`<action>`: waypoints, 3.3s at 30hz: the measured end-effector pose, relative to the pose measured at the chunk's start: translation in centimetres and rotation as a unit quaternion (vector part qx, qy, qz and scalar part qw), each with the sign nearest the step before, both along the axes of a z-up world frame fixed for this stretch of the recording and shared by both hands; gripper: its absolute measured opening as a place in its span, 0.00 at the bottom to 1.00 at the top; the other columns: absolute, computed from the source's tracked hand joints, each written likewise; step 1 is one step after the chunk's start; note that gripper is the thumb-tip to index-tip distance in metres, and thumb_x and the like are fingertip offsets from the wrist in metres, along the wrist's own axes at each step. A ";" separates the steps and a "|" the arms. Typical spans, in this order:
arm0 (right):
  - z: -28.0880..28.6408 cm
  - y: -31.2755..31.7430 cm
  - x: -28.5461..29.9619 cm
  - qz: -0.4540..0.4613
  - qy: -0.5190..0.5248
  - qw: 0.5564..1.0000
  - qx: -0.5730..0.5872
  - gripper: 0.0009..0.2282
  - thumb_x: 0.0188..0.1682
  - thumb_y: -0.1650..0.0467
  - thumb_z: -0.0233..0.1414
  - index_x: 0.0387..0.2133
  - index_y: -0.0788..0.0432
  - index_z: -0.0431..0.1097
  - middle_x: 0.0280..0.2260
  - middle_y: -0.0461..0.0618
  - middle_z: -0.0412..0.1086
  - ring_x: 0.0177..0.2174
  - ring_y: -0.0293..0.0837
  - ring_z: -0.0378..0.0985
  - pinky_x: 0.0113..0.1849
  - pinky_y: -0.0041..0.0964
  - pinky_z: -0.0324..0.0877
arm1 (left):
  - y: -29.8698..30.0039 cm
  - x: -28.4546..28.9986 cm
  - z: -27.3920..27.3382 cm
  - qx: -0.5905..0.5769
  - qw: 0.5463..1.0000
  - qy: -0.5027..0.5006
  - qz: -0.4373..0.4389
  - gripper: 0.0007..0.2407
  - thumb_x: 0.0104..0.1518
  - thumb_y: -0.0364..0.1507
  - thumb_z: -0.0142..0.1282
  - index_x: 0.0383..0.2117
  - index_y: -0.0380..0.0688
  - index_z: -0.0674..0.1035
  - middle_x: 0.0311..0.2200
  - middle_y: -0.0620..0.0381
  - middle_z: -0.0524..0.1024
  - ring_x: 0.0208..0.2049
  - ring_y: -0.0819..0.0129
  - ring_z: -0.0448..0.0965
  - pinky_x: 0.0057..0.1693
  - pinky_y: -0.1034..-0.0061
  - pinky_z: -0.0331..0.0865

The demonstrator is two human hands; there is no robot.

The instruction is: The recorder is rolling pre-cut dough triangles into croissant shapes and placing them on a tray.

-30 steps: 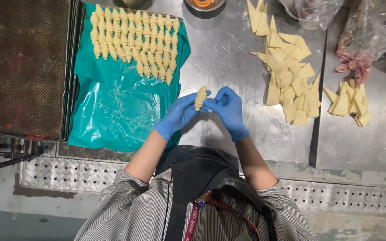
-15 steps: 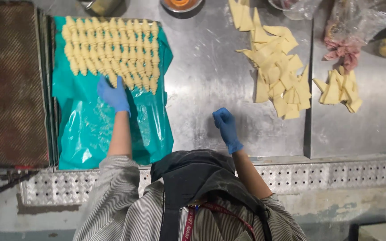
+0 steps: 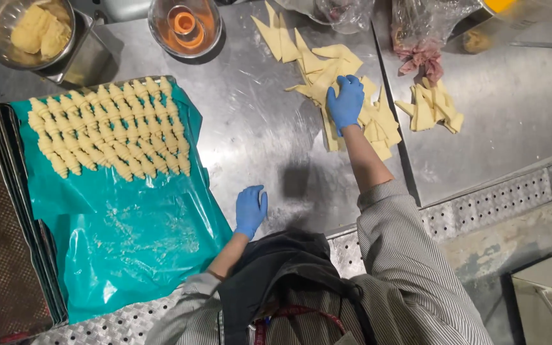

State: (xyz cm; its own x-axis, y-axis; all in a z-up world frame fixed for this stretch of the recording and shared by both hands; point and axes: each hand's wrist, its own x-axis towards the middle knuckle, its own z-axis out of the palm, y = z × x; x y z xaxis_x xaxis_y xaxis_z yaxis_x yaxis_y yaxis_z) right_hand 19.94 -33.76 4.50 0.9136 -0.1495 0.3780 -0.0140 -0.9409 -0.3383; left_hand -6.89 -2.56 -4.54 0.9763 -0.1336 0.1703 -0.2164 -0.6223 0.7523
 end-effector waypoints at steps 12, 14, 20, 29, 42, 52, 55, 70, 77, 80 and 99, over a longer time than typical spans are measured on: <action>-3.0 7.1 14.9 0.172 0.045 0.984 -0.003 0.21 0.42 0.65 0.63 0.48 0.62 0.73 0.47 0.61 0.70 0.47 0.61 0.71 0.47 0.53 0.67 | 0.2 1.2 1.3 0.041 0.999 0.006 -0.001 0.11 0.59 0.32 0.56 0.44 0.41 0.77 0.38 0.48 0.77 0.40 0.52 0.75 0.49 0.59 0.66; -3.6 7.9 17.1 0.158 0.086 0.984 -0.015 0.19 0.44 0.62 0.62 0.45 0.61 0.74 0.46 0.61 0.70 0.47 0.61 0.71 0.47 0.53 0.67 | 0.1 1.5 1.5 0.039 0.999 0.013 -0.003 0.11 0.59 0.32 0.57 0.44 0.40 0.76 0.39 0.48 0.77 0.40 0.52 0.75 0.48 0.59 0.66; -5.9 10.9 19.8 0.090 0.120 0.972 -0.181 0.26 0.42 0.52 0.61 0.35 0.66 0.74 0.40 0.63 0.72 0.45 0.62 0.71 0.49 0.55 0.65 | 0.7 2.5 4.0 0.025 0.998 0.062 -0.022 0.12 0.56 0.31 0.57 0.44 0.40 0.76 0.37 0.47 0.75 0.38 0.51 0.74 0.46 0.59 0.66; -7.2 9.2 22.0 -0.069 0.227 0.971 -0.007 0.30 0.27 0.52 0.66 0.39 0.60 0.74 0.40 0.64 0.74 0.42 0.62 0.76 0.44 0.53 0.71 | 0.6 2.9 3.9 0.009 0.992 0.124 -0.034 0.11 0.56 0.31 0.57 0.42 0.43 0.75 0.36 0.48 0.75 0.38 0.50 0.74 0.46 0.57 0.65; -0.3 11.2 6.7 0.117 0.126 0.941 0.293 0.10 0.50 0.70 0.61 0.36 0.61 0.68 0.24 0.49 0.66 0.26 0.38 0.66 0.31 0.34 0.68 | 0.6 2.3 3.8 0.028 0.995 0.087 -0.043 0.14 0.53 0.31 0.61 0.44 0.44 0.74 0.37 0.49 0.75 0.39 0.52 0.74 0.46 0.60 0.65; -2.9 9.7 10.4 0.110 0.229 0.909 0.329 0.14 0.49 0.67 0.57 0.45 0.63 0.74 0.34 0.52 0.77 0.34 0.42 0.80 0.39 0.37 0.74 | 0.1 1.8 2.7 0.031 0.998 0.038 -0.032 0.15 0.56 0.32 0.60 0.46 0.41 0.74 0.41 0.48 0.75 0.40 0.52 0.74 0.48 0.61 0.65; -8.4 9.0 17.5 0.157 0.052 0.969 0.185 0.15 0.46 0.69 0.62 0.44 0.66 0.73 0.41 0.63 0.74 0.42 0.58 0.77 0.45 0.48 0.72 | 0.2 1.8 2.2 0.031 0.997 0.059 -0.032 0.14 0.56 0.33 0.60 0.45 0.42 0.74 0.40 0.48 0.75 0.40 0.52 0.74 0.48 0.60 0.65; -3.1 6.8 14.4 0.044 0.141 0.845 0.514 0.19 0.41 0.69 0.62 0.44 0.67 0.72 0.36 0.48 0.77 0.34 0.39 0.79 0.36 0.34 0.75 | -0.1 2.2 2.0 0.038 0.998 0.046 -0.019 0.13 0.57 0.32 0.59 0.45 0.42 0.75 0.38 0.48 0.75 0.39 0.52 0.74 0.46 0.60 0.65; 0.4 5.6 2.3 0.026 -0.064 0.996 0.059 0.22 0.44 0.76 0.58 0.54 0.69 0.66 0.47 0.60 0.72 0.44 0.58 0.75 0.47 0.48 0.69 | -0.1 1.6 1.6 0.048 0.998 0.032 -0.020 0.13 0.57 0.34 0.57 0.44 0.42 0.75 0.39 0.49 0.76 0.39 0.54 0.74 0.47 0.60 0.65; -2.0 8.8 4.1 0.212 -0.028 0.976 0.026 0.21 0.46 0.80 0.51 0.55 0.62 0.69 0.52 0.60 0.71 0.51 0.58 0.73 0.54 0.49 0.66 | -0.4 1.3 1.7 0.065 0.997 0.033 -0.031 0.13 0.58 0.35 0.57 0.45 0.43 0.76 0.38 0.50 0.75 0.39 0.54 0.74 0.48 0.60 0.65; -0.6 -5.4 -2.5 -0.150 -0.014 0.908 0.390 0.27 0.41 0.64 0.71 0.49 0.68 0.71 0.39 0.56 0.74 0.37 0.41 0.70 0.41 0.34 0.70 | -1.2 2.2 3.5 -0.035 0.970 0.074 0.227 0.12 0.63 0.36 0.57 0.43 0.39 0.77 0.35 0.45 0.74 0.38 0.48 0.75 0.48 0.58 0.67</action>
State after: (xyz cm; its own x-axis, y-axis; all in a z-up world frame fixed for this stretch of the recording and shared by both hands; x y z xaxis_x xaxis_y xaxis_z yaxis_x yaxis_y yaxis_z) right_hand 17.40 -39.14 3.87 0.7785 -0.6234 0.0733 -0.2117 -0.3707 -0.9043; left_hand -4.67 -3.71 -1.00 0.9461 0.3233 0.0167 0.1820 -0.5740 0.7984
